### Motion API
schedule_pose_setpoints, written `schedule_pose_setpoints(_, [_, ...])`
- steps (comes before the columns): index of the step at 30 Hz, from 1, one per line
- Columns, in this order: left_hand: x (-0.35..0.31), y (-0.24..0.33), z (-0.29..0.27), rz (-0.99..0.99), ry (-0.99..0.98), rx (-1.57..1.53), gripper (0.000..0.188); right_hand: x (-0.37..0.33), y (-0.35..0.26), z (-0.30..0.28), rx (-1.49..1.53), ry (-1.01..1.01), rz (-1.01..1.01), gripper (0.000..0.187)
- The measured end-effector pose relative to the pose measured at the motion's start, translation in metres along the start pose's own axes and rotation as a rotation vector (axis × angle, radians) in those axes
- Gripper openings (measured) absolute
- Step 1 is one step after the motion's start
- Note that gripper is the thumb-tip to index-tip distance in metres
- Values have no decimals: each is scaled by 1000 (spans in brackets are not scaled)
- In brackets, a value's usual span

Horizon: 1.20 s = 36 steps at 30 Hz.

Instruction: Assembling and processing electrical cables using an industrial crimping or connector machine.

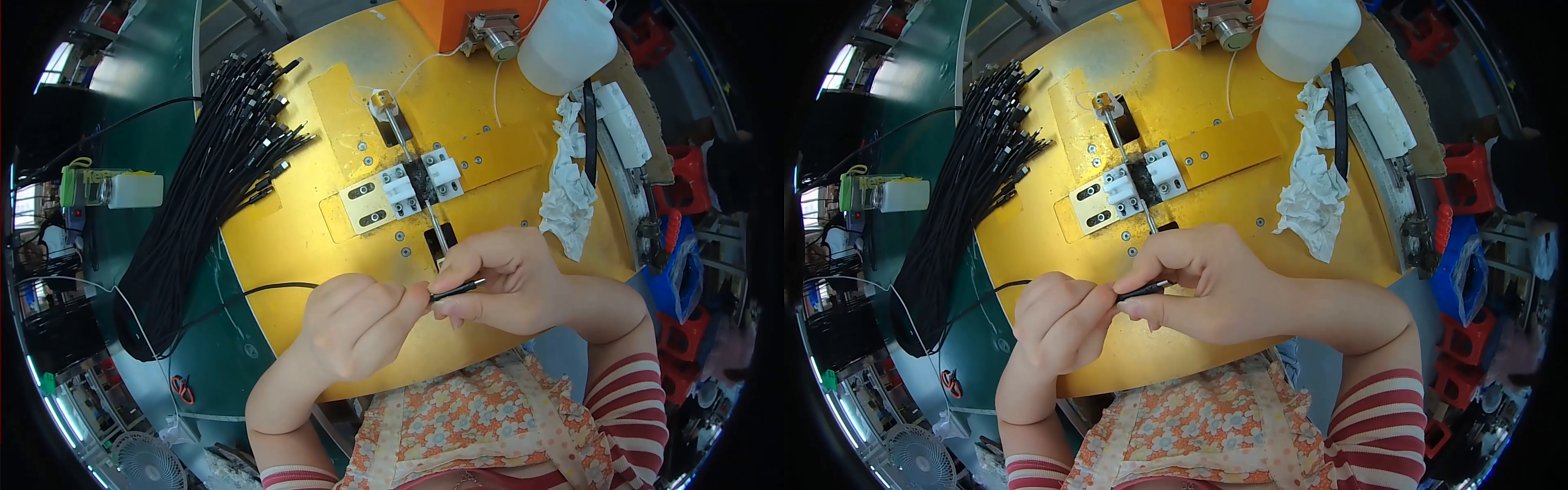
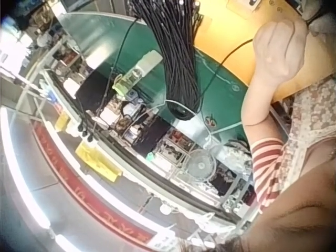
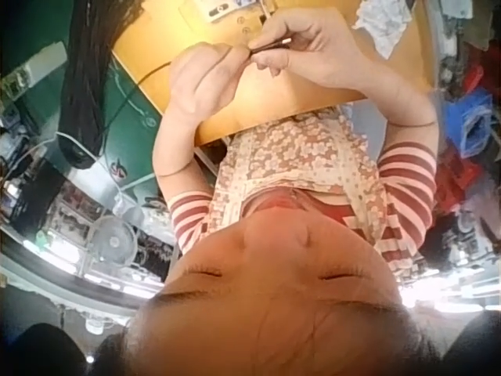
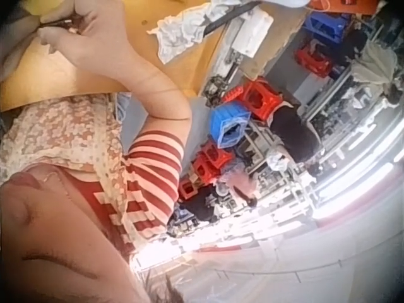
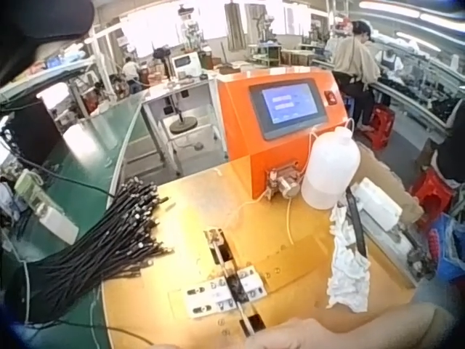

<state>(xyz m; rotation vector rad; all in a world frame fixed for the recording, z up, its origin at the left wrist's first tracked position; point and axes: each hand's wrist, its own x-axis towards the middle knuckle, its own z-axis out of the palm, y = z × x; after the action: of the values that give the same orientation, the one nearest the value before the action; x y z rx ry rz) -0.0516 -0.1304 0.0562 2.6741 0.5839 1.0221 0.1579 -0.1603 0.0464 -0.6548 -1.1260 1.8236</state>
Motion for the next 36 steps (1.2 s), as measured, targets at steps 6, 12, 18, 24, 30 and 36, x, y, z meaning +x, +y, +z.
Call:
schedule_pose_setpoints(6, [4, -5, 1, -64, 53, -92, 29, 2, -2, -1, 59, 12, 19, 16])
schedule_pose_setpoints(12, [2, 0, -2, -37, 1, -121, 24, 1, -5, -1, -2, -72, 60, 13])
schedule_pose_setpoints(18, [3, 0, -2, -13, -63, -155, 21, 4, -4, 0, -382, -82, -36, 10])
schedule_pose_setpoints(24, [6, -1, -3, -93, 43, -116, 24, 4, -6, 0, -40, 26, 35, 17])
schedule_pose_setpoints(30, [2, -3, 0, -64, -11, -109, 28, 5, -15, 2, -61, 29, 252, 19])
schedule_pose_setpoints(36, [1, -13, 2, -136, 21, -68, 28, 12, -26, -5, -425, 69, 67, 24])
